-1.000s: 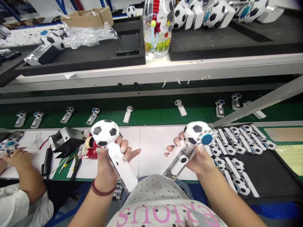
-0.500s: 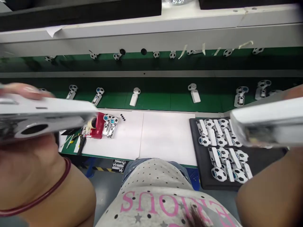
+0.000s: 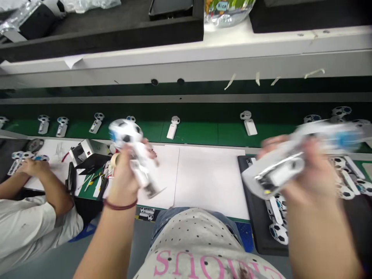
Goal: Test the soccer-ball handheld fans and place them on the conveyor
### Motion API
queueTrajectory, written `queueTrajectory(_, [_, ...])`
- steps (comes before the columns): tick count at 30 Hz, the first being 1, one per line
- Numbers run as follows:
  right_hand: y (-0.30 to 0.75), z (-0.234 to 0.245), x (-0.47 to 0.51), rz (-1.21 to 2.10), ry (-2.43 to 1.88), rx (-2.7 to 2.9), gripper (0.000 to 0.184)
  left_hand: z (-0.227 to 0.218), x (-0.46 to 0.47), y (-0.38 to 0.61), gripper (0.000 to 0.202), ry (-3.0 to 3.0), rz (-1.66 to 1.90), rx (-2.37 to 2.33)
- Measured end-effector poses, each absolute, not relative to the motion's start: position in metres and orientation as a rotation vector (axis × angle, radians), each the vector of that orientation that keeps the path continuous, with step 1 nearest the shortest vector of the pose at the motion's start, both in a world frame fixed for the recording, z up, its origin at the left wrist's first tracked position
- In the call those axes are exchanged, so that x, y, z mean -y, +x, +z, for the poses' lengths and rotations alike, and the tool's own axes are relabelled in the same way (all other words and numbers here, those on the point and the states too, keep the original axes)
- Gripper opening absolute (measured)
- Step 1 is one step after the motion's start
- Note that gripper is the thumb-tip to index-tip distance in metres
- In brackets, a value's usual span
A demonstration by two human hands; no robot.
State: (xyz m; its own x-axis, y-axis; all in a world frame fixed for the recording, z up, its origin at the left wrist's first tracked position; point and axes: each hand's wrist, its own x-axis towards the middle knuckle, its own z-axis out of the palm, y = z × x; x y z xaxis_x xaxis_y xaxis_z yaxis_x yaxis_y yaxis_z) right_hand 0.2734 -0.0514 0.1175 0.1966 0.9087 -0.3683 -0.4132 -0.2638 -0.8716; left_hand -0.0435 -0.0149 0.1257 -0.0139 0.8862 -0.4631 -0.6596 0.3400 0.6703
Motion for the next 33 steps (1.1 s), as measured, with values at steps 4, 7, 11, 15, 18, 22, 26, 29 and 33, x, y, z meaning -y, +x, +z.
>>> queueTrajectory(4, [0.241,0.007,0.059,1.571,-1.411,-0.022,0.029,0.021,0.039,-0.023,0.019,0.154,0.732,-1.226])
queueTrajectory(7, [0.233,-0.068,0.080,1.575,-1.548,-0.094,0.027,-0.038,0.062,-0.013,0.023,0.128,0.545,-1.224])
queueTrajectory(11, [0.250,-0.096,0.050,1.583,-1.593,-0.040,0.017,-0.062,0.027,0.016,0.038,0.230,0.492,-1.143])
queueTrajectory(15, [0.287,-0.083,-0.044,1.470,-1.582,0.112,0.029,-0.055,-0.063,0.048,0.065,0.453,0.595,-1.081])
queueTrajectory(18, [0.310,-0.078,-0.094,1.344,-1.646,0.163,0.047,-0.055,-0.111,0.050,0.072,0.611,0.616,-1.159])
queueTrajectory(22, [0.310,-0.092,-0.095,1.302,-1.790,0.147,0.046,-0.077,-0.128,0.024,0.053,0.847,0.490,-1.390])
queueTrajectory(26, [0.274,-0.118,-0.053,1.424,-1.837,0.091,0.030,-0.109,-0.132,0.003,0.039,1.143,0.351,-1.633])
queueTrajectory(29, [0.237,-0.130,-0.020,1.565,-1.819,0.070,0.027,-0.129,-0.139,0.002,0.042,1.303,0.214,-1.729])
queueTrajectory(33, [0.195,-0.127,0.013,1.752,-1.790,0.060,0.030,-0.144,-0.155,0.012,0.040,1.416,0.062,-1.763])
